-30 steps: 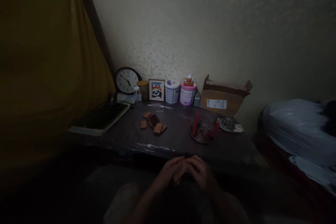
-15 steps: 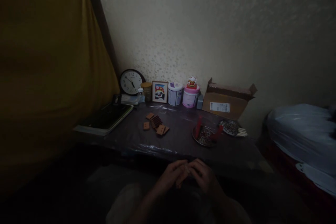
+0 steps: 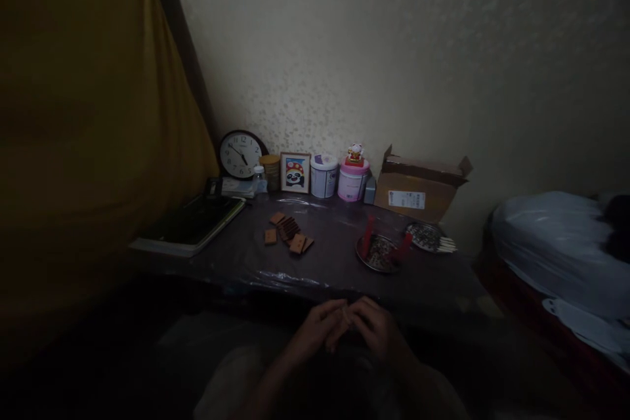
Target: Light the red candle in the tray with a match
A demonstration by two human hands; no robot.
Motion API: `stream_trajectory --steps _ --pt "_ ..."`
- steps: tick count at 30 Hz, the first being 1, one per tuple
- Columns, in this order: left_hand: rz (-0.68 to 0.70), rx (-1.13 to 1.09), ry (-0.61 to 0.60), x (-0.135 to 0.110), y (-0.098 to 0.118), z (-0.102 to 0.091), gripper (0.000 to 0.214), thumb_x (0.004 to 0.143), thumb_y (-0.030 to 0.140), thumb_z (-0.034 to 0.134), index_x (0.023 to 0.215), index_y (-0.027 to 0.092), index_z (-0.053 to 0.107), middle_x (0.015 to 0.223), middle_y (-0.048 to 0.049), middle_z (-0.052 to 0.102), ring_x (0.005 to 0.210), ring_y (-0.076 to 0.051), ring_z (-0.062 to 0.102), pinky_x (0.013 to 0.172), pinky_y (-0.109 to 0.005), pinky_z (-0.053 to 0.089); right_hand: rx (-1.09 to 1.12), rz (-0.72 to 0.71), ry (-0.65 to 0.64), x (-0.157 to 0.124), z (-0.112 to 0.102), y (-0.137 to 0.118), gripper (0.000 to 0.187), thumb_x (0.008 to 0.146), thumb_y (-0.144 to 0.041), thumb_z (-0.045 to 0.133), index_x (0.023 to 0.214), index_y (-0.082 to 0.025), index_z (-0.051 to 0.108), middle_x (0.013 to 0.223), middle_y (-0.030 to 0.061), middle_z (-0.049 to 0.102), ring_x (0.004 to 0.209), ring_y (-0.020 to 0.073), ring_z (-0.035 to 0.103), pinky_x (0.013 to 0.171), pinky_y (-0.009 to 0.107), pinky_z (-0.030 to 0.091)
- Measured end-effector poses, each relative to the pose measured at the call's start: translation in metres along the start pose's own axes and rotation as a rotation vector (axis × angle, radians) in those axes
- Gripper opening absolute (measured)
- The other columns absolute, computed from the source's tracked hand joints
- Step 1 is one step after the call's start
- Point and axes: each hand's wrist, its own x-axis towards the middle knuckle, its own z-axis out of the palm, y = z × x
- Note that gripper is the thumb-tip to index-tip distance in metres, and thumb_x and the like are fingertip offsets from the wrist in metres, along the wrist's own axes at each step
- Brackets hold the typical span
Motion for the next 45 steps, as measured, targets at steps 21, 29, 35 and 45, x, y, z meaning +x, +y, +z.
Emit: stream_trajectory --steps 21,29,35,45 --pt "0.037 0.088 -0.030 -0.002 0.002 -0.002 0.045 0.075 0.048 0.059 0.104 0.013 0.062 0.049 0.0053 0.051 0.036 -0.005 0.036 0.038 -0.020 0.028 -0.056 -0.036 -0.002 -0.001 0.002 0.004 0.015 0.089 -0.021 0.047 0.078 -0.021 0.057 0.079 0.0002 0.055 0.075 0.0138 0.055 0.069 0.024 0.042" --pt "0.024 0.095 0.008 -0.005 0.009 0.003 0.045 0.075 0.047 0.059 0.105 0.013 0.062 0.049 0.0051 0.051 0.038 -0.007 0.038 0.038 -0.020 0.026 -0.087 -0.050 0.003 -0.002 0.006 0.005 0.013 0.089 -0.019 0.045 0.078 -0.021 0.052 0.079 -0.0007 0.052 0.073 0.0126 0.053 0.068 0.023 0.040" --pt "0.024 0.055 0.053 -0.002 0.004 0.000 0.052 0.072 0.049 0.062 0.108 0.012 0.059 0.051 0.0049 0.055 0.036 -0.006 0.039 0.038 -0.020 0.028 -0.116 -0.021 0.054 -0.001 0.005 0.007 0.012 0.084 -0.015 0.047 0.075 -0.021 0.052 0.077 -0.0009 0.053 0.071 0.0130 0.054 0.065 0.023 0.041" --pt "0.041 -0.044 0.083 0.002 0.006 0.000 0.064 0.071 0.050 0.061 0.118 0.008 0.051 0.041 0.0082 0.050 0.031 -0.007 0.040 0.034 -0.019 0.029 0.066 0.147 0.163 0.004 0.008 0.012 0.014 0.083 -0.031 0.051 0.085 -0.020 0.059 0.080 0.0022 0.064 0.074 0.0164 0.061 0.069 0.027 0.047"
